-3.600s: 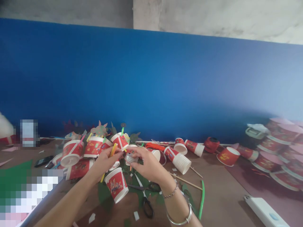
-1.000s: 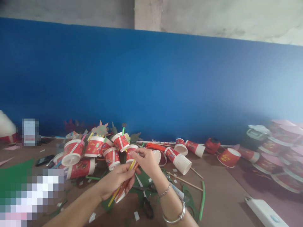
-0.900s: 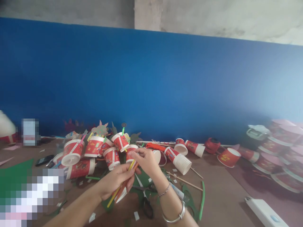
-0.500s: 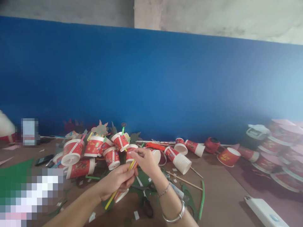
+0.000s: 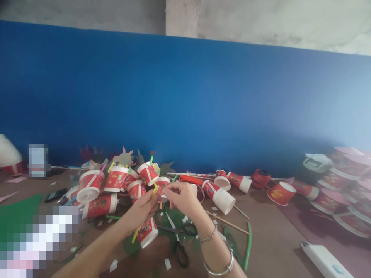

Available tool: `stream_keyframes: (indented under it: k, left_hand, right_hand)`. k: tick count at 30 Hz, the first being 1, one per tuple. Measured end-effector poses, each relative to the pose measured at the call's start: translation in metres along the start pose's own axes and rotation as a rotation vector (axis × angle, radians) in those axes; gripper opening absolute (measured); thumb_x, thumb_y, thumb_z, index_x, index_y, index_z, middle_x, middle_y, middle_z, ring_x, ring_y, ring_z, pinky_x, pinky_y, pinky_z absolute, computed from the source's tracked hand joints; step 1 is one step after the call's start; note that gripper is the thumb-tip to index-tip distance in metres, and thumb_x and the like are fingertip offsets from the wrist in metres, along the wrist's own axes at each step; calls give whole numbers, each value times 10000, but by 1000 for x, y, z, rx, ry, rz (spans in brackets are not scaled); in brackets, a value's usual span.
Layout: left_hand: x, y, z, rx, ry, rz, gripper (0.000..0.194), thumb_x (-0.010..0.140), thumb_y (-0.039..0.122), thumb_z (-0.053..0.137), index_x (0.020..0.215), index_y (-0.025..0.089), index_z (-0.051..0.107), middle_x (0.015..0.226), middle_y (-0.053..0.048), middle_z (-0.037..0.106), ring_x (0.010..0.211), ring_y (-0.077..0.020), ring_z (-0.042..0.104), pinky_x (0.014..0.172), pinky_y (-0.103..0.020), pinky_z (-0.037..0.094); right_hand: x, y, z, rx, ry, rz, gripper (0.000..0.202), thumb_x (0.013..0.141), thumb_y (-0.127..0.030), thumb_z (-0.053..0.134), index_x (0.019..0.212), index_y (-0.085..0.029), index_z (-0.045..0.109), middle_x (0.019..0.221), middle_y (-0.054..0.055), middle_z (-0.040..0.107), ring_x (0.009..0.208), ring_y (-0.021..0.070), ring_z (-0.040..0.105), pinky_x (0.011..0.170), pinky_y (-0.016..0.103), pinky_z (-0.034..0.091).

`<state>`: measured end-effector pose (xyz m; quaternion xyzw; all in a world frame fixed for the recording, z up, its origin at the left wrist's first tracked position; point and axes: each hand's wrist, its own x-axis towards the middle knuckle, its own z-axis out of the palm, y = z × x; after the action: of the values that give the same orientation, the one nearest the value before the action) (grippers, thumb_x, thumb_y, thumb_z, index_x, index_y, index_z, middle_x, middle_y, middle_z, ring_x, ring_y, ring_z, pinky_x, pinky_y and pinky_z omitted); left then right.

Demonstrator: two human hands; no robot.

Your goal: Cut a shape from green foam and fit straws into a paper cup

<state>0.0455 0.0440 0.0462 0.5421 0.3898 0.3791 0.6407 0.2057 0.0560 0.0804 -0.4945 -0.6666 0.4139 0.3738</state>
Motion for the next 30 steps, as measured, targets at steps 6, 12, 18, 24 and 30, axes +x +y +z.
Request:
stream_keyframes:
  k: [6,12,18,24,30]
  left_hand:
    - [1,-4,-4,356,99,205,285,884,450,414,821,179,473,659,39,413,587,-117,357,540,-245,315]
    - [-5,1,-3,537,89,272,212,920,318,321,845,180,463,724,6,458,651,-142,413,589,-258,350]
    - [-6,1,-2,588,88,273,218,933,313,294,799,193,418,679,24,434,613,-132,402,571,-253,339]
    - [-9,2,-1,567,88,262,222,927,338,313,789,199,420,665,25,432,606,-137,402,565,-251,321]
    - [-12,7,0,559,57,201,248,923,359,321,799,191,455,666,17,446,586,-141,405,545,-253,296]
  right_hand:
    - [-3,0,7,-133,7,10,225,753,-336,609,643,-162,701,385,-36,502,355,76,443,373,173,293]
    - [-2,1,7,-173,16,39,281,765,-384,605,622,-166,710,343,-42,459,324,67,399,369,172,293]
    - [-2,2,8,-211,33,62,333,762,-445,603,597,-175,705,332,-40,452,317,70,397,378,177,305]
    - [-2,2,7,-273,59,69,422,736,-558,598,562,-186,693,325,-38,442,320,78,402,381,193,304]
    - [-2,7,7,-278,43,71,460,725,-613,579,550,-198,670,343,-27,480,338,98,447,389,213,322]
